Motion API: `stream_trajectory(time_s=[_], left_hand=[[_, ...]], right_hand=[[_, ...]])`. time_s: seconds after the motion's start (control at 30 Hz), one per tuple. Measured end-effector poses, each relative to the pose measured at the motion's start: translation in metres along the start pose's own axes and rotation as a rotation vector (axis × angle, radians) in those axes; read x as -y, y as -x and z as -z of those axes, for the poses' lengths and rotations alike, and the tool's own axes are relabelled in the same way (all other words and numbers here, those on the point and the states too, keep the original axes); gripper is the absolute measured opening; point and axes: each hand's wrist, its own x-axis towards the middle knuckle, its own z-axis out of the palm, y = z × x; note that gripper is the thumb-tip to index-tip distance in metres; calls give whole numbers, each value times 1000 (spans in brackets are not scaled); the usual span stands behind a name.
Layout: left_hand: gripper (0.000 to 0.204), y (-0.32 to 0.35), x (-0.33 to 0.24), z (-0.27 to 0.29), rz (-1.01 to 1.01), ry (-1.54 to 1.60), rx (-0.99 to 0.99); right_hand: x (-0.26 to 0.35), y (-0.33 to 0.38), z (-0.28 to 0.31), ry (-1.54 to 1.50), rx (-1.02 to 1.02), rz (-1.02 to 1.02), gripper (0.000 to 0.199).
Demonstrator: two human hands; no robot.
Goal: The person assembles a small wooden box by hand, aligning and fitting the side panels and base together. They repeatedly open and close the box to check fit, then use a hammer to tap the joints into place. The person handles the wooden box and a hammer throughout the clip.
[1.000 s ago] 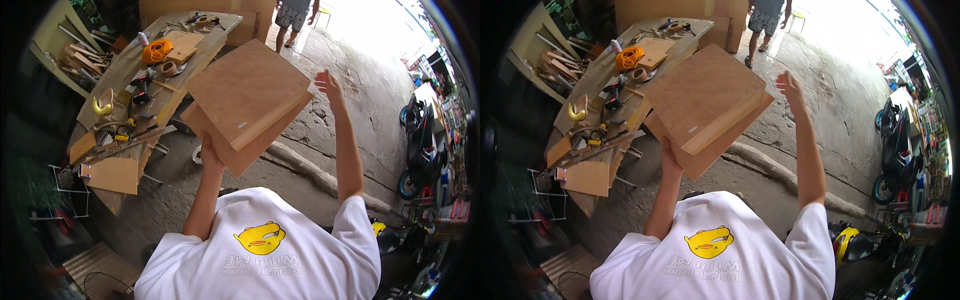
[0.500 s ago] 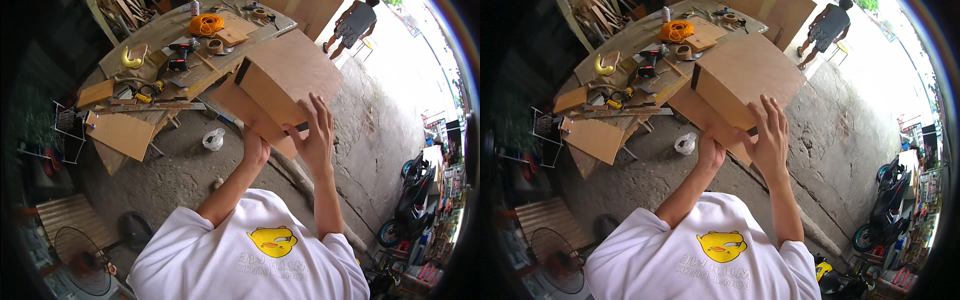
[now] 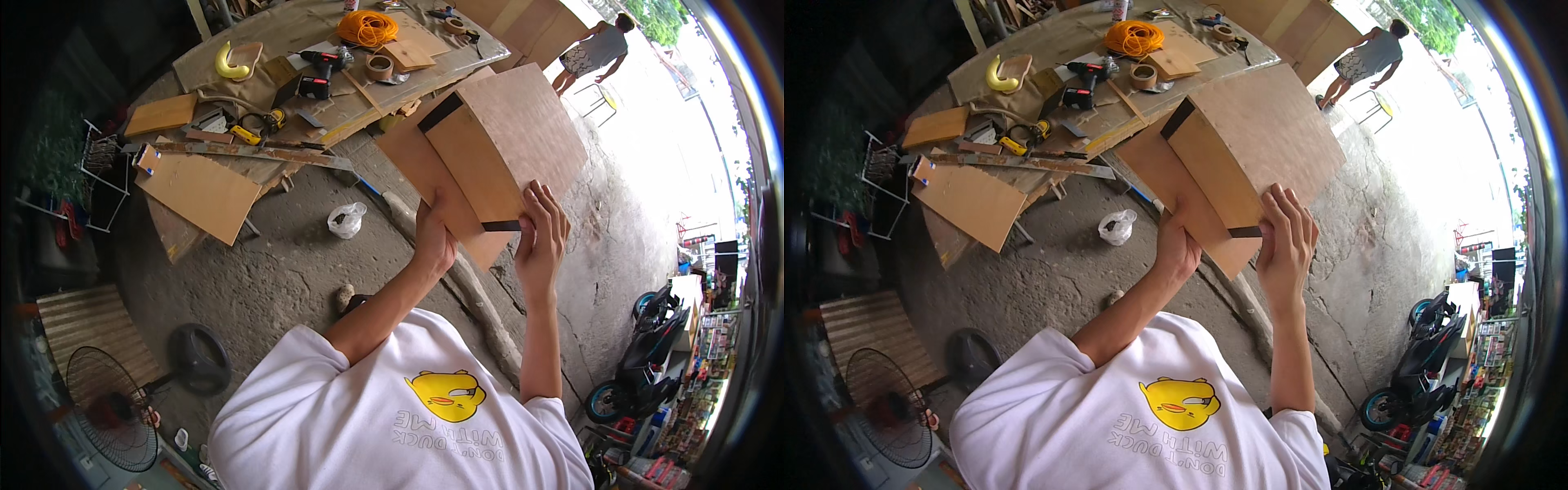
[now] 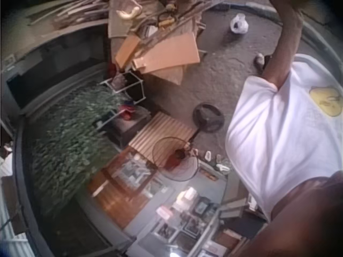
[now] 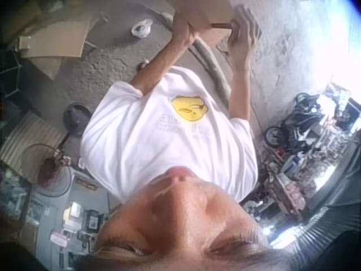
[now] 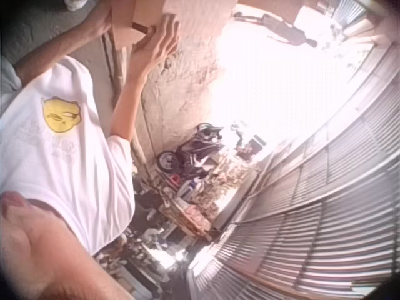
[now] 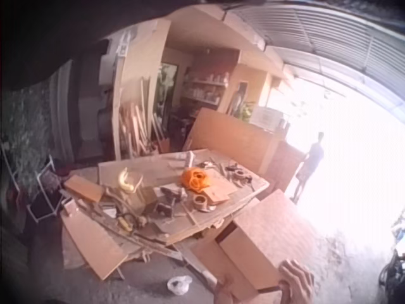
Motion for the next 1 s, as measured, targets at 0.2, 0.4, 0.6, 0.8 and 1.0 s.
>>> stream_trajectory(time_s=[0.2,0.4,0.6,0.8,1.0], left_hand=[[54,2,-17,22,34,-58,-14],[58,22,-27,35,98,-74,-14],[44,36,-36,54,70,-170,-25],[45,29,-49,75,75,-271,36],[44,22,-47,85,148,-282,56]], right_hand=[[-28,-3,19,-297,-89,-138,40],[-171,-61,28,-415,261,-631,50],[-160,-54,-14,-287,598,-644,54],[-164,10,-34,-473,418,-665,52],[-130,37,-27,-548,441,-758,54]])
